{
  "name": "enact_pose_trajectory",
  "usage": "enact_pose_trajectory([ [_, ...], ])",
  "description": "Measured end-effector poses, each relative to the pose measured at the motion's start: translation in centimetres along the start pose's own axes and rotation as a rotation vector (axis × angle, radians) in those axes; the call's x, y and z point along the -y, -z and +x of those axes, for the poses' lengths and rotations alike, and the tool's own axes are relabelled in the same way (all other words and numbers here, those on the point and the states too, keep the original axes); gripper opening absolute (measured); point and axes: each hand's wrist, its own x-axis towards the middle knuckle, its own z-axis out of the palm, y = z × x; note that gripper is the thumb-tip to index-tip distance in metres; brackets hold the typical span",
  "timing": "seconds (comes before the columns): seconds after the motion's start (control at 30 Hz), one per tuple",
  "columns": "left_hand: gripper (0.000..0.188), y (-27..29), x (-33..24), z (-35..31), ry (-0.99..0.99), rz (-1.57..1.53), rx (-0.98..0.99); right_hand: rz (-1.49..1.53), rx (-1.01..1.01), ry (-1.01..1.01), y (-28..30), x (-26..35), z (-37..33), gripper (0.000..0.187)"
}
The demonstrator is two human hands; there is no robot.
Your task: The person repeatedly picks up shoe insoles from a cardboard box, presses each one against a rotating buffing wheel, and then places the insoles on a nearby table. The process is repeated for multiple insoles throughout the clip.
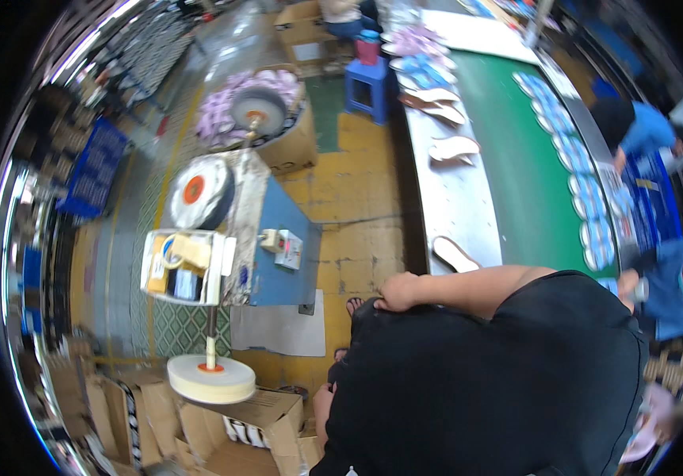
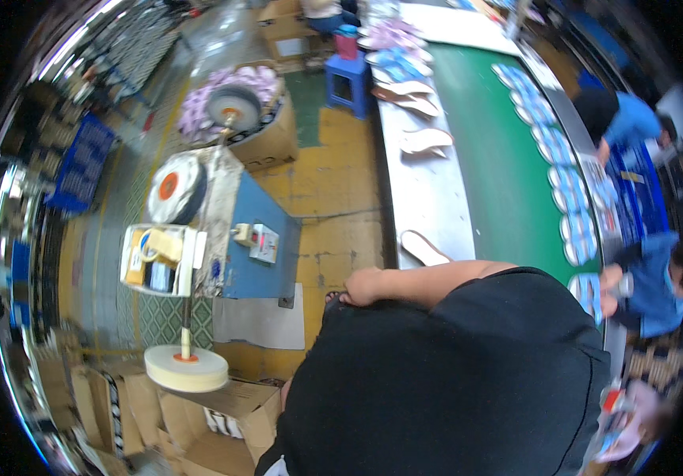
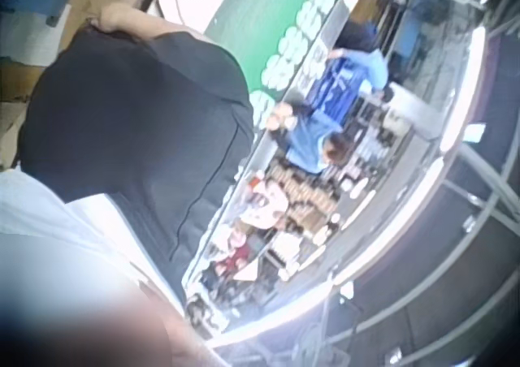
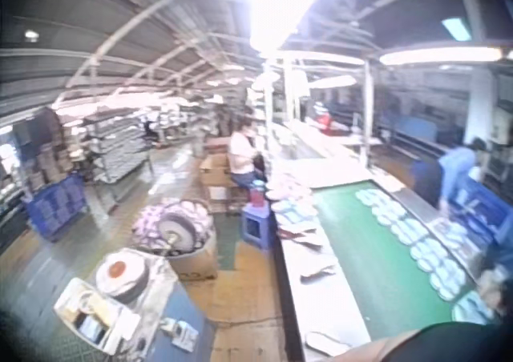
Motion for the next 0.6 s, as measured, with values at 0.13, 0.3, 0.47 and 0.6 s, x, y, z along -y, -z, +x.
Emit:
enact_pose_trajectory([
  [0.13,0.055,6.0,-3.2,0.0,-0.015,0.078,0.149,0.234,-0.189,-0.006,-1.0,-1.9,-3.8,0.048],
  [0.3,0.054,13.0,-9.8,-4.7,0.11,-0.013,0.348,0.218,-0.488,0.006,-1.9,-3.9,-8.5,0.037],
  [0.47,0.059,11.6,-11.7,-2.8,-0.166,0.192,0.163,0.416,-0.72,0.009,-4.2,-6.2,-13.9,0.031],
  [0.6,0.064,8.6,-11.3,-3.3,-0.137,0.18,0.108,0.195,-0.794,-0.167,-4.5,-10.7,-16.3,0.046],
])
